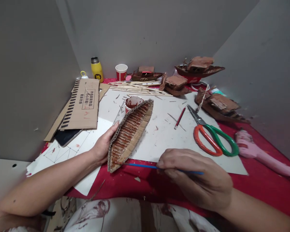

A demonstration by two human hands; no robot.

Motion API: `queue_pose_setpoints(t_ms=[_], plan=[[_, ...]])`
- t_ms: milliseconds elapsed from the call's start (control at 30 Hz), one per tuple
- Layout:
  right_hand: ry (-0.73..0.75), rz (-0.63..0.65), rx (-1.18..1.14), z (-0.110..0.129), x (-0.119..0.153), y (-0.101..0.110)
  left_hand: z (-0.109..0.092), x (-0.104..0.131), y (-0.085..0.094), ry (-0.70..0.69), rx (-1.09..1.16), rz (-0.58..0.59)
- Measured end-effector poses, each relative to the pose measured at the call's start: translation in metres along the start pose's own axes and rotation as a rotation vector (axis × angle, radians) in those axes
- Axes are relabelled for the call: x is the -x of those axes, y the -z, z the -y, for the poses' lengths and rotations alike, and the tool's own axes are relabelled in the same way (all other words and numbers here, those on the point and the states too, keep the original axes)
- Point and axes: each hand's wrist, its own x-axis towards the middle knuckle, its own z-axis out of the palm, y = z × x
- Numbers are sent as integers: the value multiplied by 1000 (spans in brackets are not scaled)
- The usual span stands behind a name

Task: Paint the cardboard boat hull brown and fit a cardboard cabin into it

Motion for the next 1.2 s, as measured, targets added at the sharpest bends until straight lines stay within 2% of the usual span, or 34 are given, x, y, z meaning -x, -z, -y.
queue_pose_setpoints(t_ms=[267,500,767,1067,1200], plan=[[-8,-10,24,-2,-1,-1,5,-3,7,-85,-58,57],[36,34,25,-4,-3,0,4,-4,8,-159,-85,77],[59,44,16,-2,-3,-3,4,-4,7,-174,-108,46],[48,57,43,-1,-5,0,8,-6,18,-185,-235,47],[51,45,55,-3,-4,0,7,-5,17,-180,-207,25]])
